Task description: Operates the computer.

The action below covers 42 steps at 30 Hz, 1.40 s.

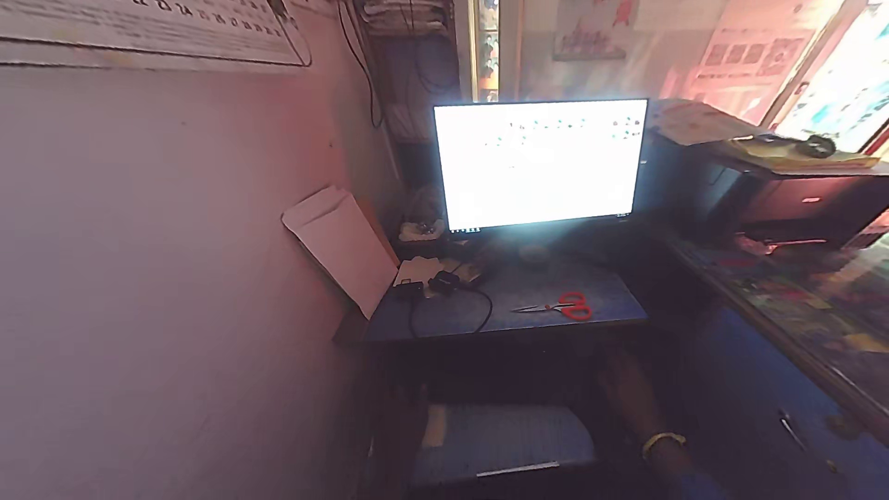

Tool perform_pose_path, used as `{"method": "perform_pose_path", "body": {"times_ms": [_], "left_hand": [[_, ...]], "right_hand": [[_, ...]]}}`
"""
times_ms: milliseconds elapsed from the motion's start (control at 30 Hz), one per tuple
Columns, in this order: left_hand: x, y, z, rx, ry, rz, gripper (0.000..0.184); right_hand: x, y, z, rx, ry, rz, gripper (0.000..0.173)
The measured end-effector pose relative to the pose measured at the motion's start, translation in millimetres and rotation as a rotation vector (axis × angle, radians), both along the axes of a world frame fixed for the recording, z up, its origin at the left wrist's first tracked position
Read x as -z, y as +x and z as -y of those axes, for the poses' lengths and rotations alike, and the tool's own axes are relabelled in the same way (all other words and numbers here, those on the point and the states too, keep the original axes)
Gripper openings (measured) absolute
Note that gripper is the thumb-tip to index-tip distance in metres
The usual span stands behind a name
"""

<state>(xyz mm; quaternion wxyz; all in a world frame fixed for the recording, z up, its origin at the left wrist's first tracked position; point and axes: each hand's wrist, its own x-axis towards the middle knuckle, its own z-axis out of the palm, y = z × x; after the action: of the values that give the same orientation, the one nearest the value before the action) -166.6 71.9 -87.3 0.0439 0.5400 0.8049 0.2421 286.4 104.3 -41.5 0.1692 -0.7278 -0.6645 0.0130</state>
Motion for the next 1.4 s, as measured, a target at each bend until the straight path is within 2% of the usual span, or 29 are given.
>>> {"method": "perform_pose_path", "body": {"times_ms": [267,533,833,1400], "left_hand": [[-7,1,-1,0.003,0.006,0.070,0.066],[-16,2,0,-0.011,-0.052,0.029,0.063],[-7,-2,0,0.012,-0.005,-0.006,0.066],[5,-3,2,0.023,0.046,-0.078,0.069]], "right_hand": [[-2,-1,-6,0.028,-0.050,0.009,0.058],[-1,-2,-5,0.036,-0.043,0.009,0.055],[5,-1,-9,0.016,0.039,0.012,0.053],[5,0,-3,-0.007,0.070,-0.011,0.050]]}}
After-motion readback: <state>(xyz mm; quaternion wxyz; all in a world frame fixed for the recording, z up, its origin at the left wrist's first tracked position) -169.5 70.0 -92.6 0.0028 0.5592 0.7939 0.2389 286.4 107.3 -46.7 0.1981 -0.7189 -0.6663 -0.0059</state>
